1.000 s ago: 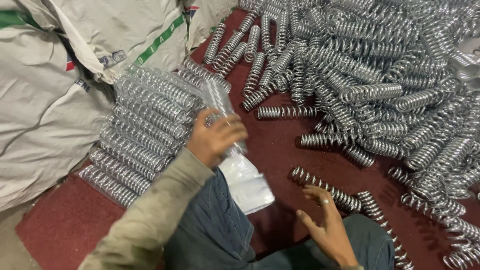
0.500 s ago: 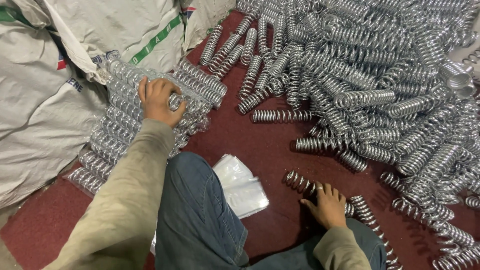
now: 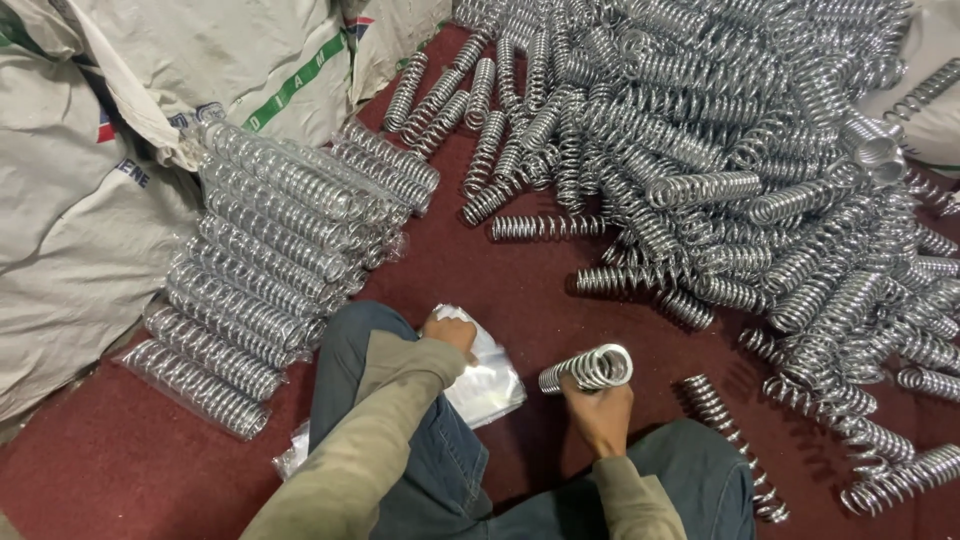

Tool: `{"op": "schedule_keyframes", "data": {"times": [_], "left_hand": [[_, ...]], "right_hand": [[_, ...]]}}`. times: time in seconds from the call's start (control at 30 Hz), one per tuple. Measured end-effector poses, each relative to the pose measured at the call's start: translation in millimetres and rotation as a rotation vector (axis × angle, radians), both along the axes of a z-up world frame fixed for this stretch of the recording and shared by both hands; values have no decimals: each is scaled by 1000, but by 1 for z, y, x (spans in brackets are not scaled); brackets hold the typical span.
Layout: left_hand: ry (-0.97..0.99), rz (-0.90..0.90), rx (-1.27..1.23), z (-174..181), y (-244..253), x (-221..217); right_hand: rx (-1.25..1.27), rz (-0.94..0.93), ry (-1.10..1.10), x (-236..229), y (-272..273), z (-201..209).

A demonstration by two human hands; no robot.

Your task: The person is sitting on the floor, picking up metal springs one by one and placing them into clear plastic bags.

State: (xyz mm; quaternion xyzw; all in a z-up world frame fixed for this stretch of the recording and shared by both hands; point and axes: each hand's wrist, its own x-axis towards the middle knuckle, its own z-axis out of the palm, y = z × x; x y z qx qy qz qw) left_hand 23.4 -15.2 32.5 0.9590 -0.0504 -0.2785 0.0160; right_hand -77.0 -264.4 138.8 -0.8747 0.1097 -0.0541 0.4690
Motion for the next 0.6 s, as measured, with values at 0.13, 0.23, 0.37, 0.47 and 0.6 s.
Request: {"op": "schedule_keyframes", "data": {"times": [0.13, 0.23, 0.37, 0.47, 0.6], "left_hand": [[-179, 83, -67, -52, 11, 5], [-367, 164, -192, -68, 16, 6], [-735, 118, -350, 16, 14, -26], [-1102, -28, -779, 103, -1, -52], [-1203, -504, -1173, 192, -24, -92]], "right_hand": [[0, 19, 137, -2, 6, 15], [67, -85, 147, -1, 1, -4], [116, -48, -5, -19, 19, 57], [77, 72, -354, -30, 25, 102], [-85, 403, -594, -38, 23, 144]]}}
